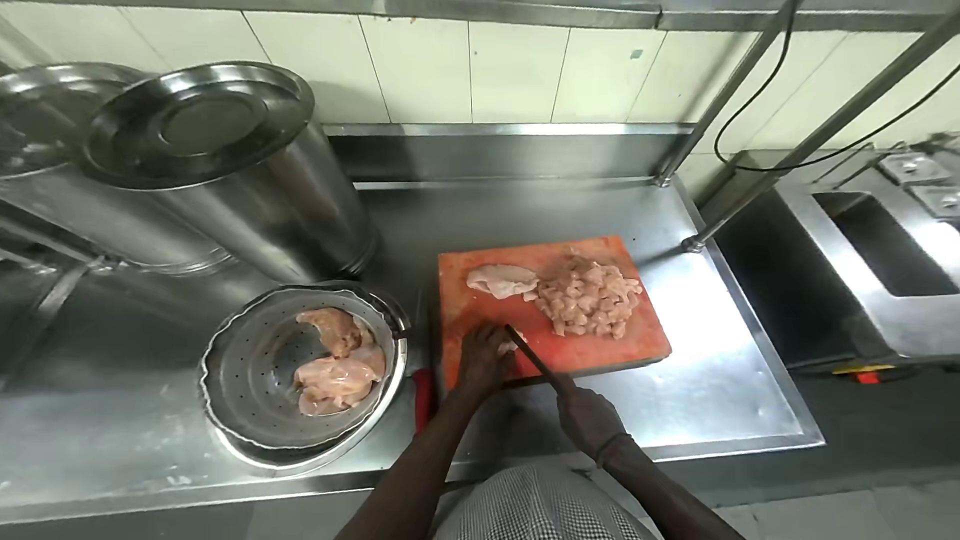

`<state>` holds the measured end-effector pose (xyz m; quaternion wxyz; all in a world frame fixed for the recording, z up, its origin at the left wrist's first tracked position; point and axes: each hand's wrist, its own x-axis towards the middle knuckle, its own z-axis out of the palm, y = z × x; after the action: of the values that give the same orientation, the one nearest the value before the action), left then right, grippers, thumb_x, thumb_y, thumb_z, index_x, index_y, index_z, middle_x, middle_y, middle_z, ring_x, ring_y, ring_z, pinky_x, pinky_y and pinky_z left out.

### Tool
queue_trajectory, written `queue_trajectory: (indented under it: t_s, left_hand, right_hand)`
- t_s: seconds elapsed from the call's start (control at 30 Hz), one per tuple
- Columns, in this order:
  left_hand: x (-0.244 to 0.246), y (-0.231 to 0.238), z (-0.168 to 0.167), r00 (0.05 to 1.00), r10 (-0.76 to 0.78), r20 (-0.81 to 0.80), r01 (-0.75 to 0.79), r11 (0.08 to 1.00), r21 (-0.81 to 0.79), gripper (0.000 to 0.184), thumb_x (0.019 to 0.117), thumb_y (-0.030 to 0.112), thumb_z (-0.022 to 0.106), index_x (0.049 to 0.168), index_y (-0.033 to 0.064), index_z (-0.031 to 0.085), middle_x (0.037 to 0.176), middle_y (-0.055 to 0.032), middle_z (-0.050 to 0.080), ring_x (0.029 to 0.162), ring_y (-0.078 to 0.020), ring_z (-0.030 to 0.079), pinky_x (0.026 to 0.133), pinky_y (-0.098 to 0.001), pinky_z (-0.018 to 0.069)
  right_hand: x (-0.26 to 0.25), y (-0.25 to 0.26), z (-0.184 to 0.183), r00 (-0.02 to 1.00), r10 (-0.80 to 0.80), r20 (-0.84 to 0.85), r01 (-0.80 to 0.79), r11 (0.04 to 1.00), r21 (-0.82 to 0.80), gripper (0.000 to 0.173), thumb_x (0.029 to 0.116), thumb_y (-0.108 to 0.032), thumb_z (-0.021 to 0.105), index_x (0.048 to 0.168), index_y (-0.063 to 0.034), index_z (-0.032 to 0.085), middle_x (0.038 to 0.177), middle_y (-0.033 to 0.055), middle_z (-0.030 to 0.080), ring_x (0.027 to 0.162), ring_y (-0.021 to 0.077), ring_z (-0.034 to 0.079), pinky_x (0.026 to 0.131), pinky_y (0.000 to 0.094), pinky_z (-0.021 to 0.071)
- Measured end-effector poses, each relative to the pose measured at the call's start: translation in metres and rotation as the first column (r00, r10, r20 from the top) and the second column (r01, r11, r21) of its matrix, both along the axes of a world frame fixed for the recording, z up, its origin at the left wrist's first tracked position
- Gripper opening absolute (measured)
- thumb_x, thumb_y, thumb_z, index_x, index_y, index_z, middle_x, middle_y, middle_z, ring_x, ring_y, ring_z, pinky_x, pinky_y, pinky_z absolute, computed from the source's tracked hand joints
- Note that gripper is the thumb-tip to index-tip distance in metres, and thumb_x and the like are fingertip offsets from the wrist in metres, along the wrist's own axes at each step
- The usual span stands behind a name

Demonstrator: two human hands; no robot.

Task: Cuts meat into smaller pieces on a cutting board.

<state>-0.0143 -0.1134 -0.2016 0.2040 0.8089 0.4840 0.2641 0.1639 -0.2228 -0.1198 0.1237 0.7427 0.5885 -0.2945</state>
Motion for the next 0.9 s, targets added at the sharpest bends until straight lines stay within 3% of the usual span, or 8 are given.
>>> queue_trajectory:
  t_s: [0.13, 0.23, 0.4, 0.5, 0.6, 0.63, 0.77, 0.9]
  left_hand:
    - [-0.001, 0.004, -0.004, 0.999, -0.036, 0.034, 0.035, 0.999, 0.016, 0.018, 0.0895, 0.022, 0.073, 0.104, 0.0111, 0.076, 0.116, -0.0095, 0.072, 0.114, -0.0315, 0.065, 0.102, -0.057, 0.0491]
    - [-0.001, 0.004, -0.005, 0.998, -0.028, 0.052, 0.025, 0.999, 0.043, 0.016, 0.0897, 0.022, 0.074, 0.101, 0.0117, 0.077, 0.114, -0.0081, 0.073, 0.112, -0.03, 0.066, 0.101, -0.056, 0.0498]
    - [0.003, 0.0, -0.003, 0.995, 0.03, 0.091, -0.032, 0.999, 0.017, 0.013, 0.0904, 0.019, 0.074, 0.1, 0.0109, 0.077, 0.108, -0.0104, 0.072, 0.108, -0.0312, 0.067, 0.099, -0.056, 0.0506]
    - [-0.005, -0.003, -0.003, 0.993, 0.001, 0.119, -0.001, 1.0, -0.002, 0.023, 0.0892, 0.02, 0.077, 0.108, 0.0066, 0.076, 0.113, -0.0152, 0.07, 0.112, -0.0339, 0.065, 0.102, -0.0564, 0.0503]
    - [-0.019, -0.015, 0.004, 0.985, 0.005, 0.174, 0.01, 0.997, -0.083, 0.046, 0.0858, 0.024, 0.082, 0.126, 0.0062, 0.069, 0.133, -0.0178, 0.062, 0.127, -0.0329, 0.058, 0.109, -0.0511, 0.0485]
    - [-0.022, -0.02, 0.009, 0.983, 0.018, 0.182, 0.002, 0.994, -0.112, 0.045, 0.0864, 0.021, 0.082, 0.126, 0.0059, 0.068, 0.134, -0.0178, 0.061, 0.127, -0.0325, 0.058, 0.108, -0.0505, 0.0493]
    - [-0.019, -0.016, 0.002, 0.984, 0.017, 0.179, -0.007, 0.998, -0.055, 0.025, 0.0868, 0.016, 0.077, 0.108, 0.0035, 0.071, 0.114, -0.0145, 0.067, 0.109, -0.0299, 0.064, 0.097, -0.0496, 0.054]
    - [-0.017, -0.014, 0.001, 0.988, 0.022, 0.155, -0.013, 0.998, -0.057, 0.022, 0.0884, 0.016, 0.076, 0.108, 0.006, 0.072, 0.115, -0.0127, 0.068, 0.112, -0.0294, 0.064, 0.101, -0.049, 0.0523]
  right_hand:
    - [-0.014, 0.02, -0.012, 0.999, 0.035, 0.014, -0.036, 0.998, 0.041, 0.034, 0.1074, -0.021, 0.041, 0.137, -0.0072, 0.051, 0.108, 0.0184, 0.07, 0.102, 0.0372, 0.071, 0.084, 0.0535, 0.0566]
    - [-0.024, 0.035, -0.019, 0.999, 0.042, 0.01, -0.042, 0.999, 0.032, 0.032, 0.1065, -0.019, 0.041, 0.135, -0.008, 0.047, 0.108, 0.0174, 0.07, 0.103, 0.036, 0.071, 0.086, 0.0526, 0.057]
    - [-0.004, -0.002, -0.03, 0.999, 0.05, -0.015, -0.05, 0.999, 0.02, 0.041, 0.1086, -0.023, 0.041, 0.147, -0.0076, 0.044, 0.113, 0.0196, 0.069, 0.105, 0.0377, 0.069, 0.09, 0.0526, 0.0553]
    - [0.009, -0.028, -0.029, 1.0, 0.016, 0.022, -0.015, 0.998, -0.059, 0.037, 0.1094, -0.025, 0.038, 0.142, -0.008, 0.044, 0.109, 0.0191, 0.069, 0.104, 0.0377, 0.07, 0.089, 0.0524, 0.0554]
    - [0.012, -0.029, -0.013, 0.999, 0.012, 0.036, -0.008, 0.995, -0.103, 0.033, 0.1095, -0.024, 0.036, 0.136, -0.0074, 0.047, 0.107, 0.0193, 0.069, 0.105, 0.0374, 0.07, 0.089, 0.0523, 0.0552]
    - [0.011, -0.027, -0.009, 0.999, 0.013, 0.034, -0.01, 0.997, -0.08, 0.033, 0.1097, -0.024, 0.036, 0.135, -0.0077, 0.048, 0.105, 0.0186, 0.069, 0.103, 0.0369, 0.07, 0.087, 0.0516, 0.0554]
    - [-0.001, -0.013, 0.0, 1.0, 0.016, 0.015, -0.016, 1.0, 0.026, 0.033, 0.11, -0.027, 0.036, 0.135, -0.0111, 0.051, 0.099, 0.0154, 0.07, 0.096, 0.0344, 0.072, 0.083, 0.0498, 0.0563]
    - [-0.014, -0.002, 0.003, 0.998, 0.056, 0.027, -0.056, 0.998, -0.017, 0.037, 0.1101, -0.027, 0.036, 0.142, -0.0139, 0.048, 0.101, 0.0153, 0.071, 0.098, 0.0347, 0.071, 0.084, 0.0496, 0.0564]
